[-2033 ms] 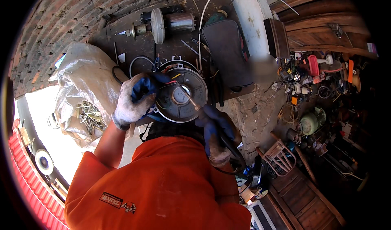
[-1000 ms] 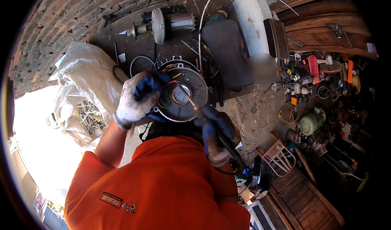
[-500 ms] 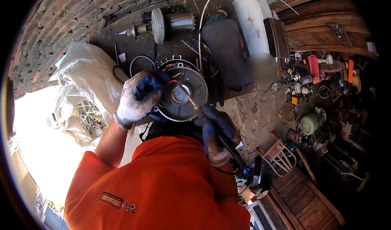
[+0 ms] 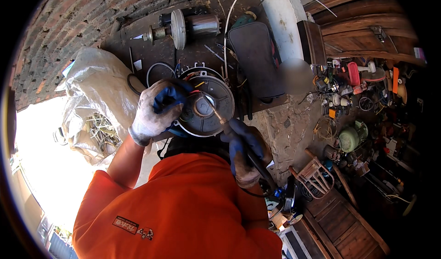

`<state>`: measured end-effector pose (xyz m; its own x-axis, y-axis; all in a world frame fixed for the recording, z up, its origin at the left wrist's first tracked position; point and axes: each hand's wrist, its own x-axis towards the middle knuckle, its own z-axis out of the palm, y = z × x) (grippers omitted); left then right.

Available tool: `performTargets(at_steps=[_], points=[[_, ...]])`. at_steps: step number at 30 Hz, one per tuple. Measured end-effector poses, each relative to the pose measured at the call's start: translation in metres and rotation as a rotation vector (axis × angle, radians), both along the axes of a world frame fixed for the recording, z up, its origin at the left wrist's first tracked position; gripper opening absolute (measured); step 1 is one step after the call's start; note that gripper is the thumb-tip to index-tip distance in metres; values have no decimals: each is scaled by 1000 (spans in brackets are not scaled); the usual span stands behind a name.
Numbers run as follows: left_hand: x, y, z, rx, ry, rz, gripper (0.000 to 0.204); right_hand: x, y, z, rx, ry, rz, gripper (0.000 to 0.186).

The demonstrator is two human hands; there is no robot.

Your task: The person uses a soldering iron to join wires on a circular metal component, likely a motor stator. They apply solder to multiple connection points while holding the wires in place with gloved hands.

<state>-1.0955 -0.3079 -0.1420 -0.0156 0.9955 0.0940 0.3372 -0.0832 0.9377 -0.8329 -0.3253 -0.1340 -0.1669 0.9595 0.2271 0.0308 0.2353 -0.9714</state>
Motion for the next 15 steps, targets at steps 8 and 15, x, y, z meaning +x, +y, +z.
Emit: performTargets(at_steps=[8,15], points=[[-1,-1,-1,-34,-55,-1,31,-3,1,0,-1,-17,-52,36],[-2,-3,4,-94,-108,10,31,-7,2,7,-82,-58,-63,55]])
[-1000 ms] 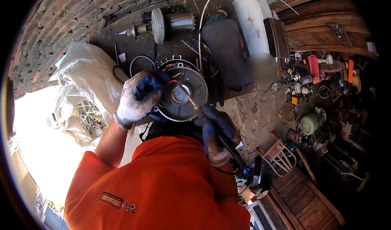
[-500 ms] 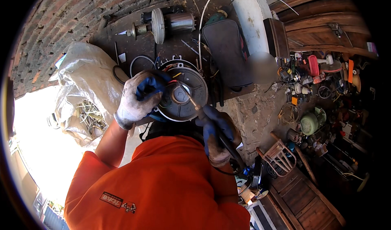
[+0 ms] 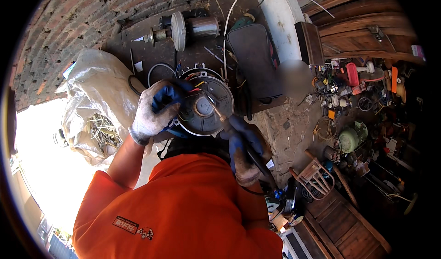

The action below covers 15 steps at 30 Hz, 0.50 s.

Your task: The person uses a soldering iron to join wires on a circular metal component, likely a motor stator. They apply solder to multiple connection points while holding the wires in place with gloved hands.

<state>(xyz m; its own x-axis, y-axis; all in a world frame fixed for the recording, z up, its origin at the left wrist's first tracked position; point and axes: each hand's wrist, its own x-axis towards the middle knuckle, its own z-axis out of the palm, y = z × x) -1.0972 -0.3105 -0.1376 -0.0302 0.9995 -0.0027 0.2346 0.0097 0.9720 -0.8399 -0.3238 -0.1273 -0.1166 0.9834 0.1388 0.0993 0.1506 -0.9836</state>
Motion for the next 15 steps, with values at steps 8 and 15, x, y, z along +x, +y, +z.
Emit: performTargets(at_steps=[8,15], points=[[-5,0,-1,84,59,-29,34,17,0,14,54,-5,-56,57],[1,-5,3,95,117,-3,31,84,29,41,231,-110,-146,67]])
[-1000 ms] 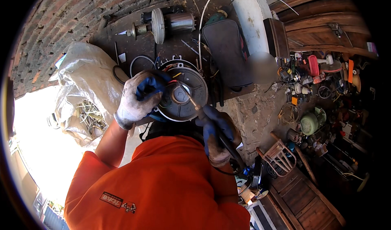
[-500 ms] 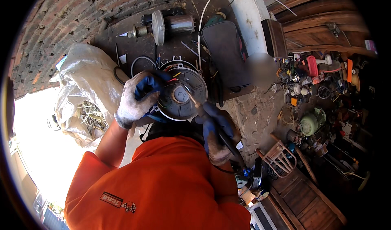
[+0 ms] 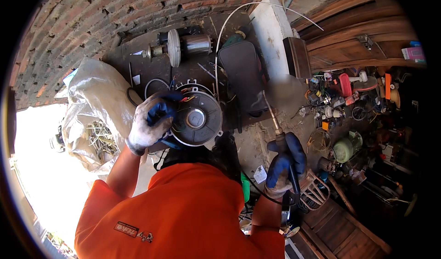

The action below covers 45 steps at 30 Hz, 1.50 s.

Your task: The person uses a soldering iron to join wires on a circular metal component, likely a motor stator. They apply solder to multiple connection points while holding the wires in place with gloved hands.

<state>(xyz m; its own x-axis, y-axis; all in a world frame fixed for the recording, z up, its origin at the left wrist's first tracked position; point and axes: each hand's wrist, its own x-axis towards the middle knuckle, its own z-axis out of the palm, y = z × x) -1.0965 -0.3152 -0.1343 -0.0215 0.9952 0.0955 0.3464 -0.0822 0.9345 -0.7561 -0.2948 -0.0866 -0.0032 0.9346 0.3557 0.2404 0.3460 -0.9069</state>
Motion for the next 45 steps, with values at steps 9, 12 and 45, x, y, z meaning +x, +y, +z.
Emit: performTargets(at_steps=[9,12,45], points=[[45,-32,8,43,432,188,33,137,170,19,630,-853,161,35],[71,-41,16,-110,483,366,48,149,245,2,676,-1157,258,44],[389,-144,45,289,-699,961,85,104,122,23,-251,98,1467,30]])
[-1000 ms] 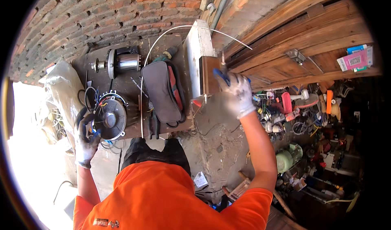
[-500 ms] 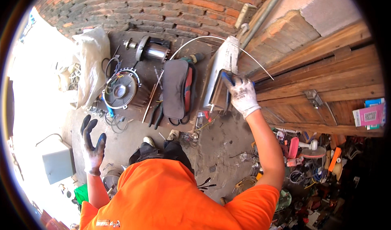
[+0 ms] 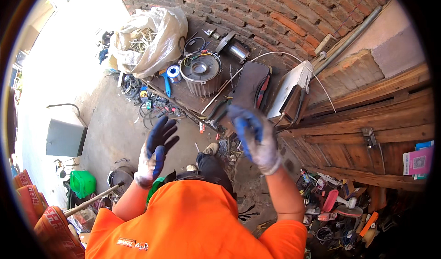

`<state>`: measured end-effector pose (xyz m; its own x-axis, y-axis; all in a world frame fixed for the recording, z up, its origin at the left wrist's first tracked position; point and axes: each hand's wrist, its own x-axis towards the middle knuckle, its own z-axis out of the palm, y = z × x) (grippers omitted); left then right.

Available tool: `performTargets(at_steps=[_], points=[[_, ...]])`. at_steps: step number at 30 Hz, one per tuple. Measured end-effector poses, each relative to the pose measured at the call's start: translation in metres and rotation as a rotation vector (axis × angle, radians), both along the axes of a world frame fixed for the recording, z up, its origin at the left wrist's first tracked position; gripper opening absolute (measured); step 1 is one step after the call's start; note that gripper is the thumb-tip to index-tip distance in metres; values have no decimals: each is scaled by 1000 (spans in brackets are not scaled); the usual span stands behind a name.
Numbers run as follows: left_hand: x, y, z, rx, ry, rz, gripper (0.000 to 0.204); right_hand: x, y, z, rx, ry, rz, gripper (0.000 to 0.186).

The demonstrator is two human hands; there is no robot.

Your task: The person uses a soldering iron to join wires on a circular metal component, likely a motor stator. They apply solder to multiple connection points while holding the wires in place with gloved hands.

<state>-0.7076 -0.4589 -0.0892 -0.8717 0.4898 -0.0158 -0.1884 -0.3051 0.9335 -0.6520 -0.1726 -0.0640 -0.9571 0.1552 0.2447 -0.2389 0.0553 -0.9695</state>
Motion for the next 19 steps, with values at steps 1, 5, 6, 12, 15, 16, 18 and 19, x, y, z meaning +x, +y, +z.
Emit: performTargets(at_steps=[1,5,6,12,15,16,18,19], points=[[7,11,-6,156,-204,-2,79,-1,-56,-8,-285,-66,147,31],[2,-14,-50,58,-402,348,51,1,-216,-58,-328,-82,168,45],[-5,-30,-61,14,-389,422,49,1,-236,-74,-540,-126,245,53],[-19,-101,-133,-43,-273,770,47,23,-275,-77,-110,-399,295,41],[-60,-189,-162,-40,-251,1071,42,68,-260,-104,113,-630,462,31],[-65,-257,-189,-810,5,1196,52,83,-247,-105,87,-587,564,33],[-71,-360,-187,-1376,-154,1185,65,114,-189,-98,45,-521,738,39],[-62,-419,-188,-1600,-93,961,60,113,-189,-99,46,-517,751,39]])
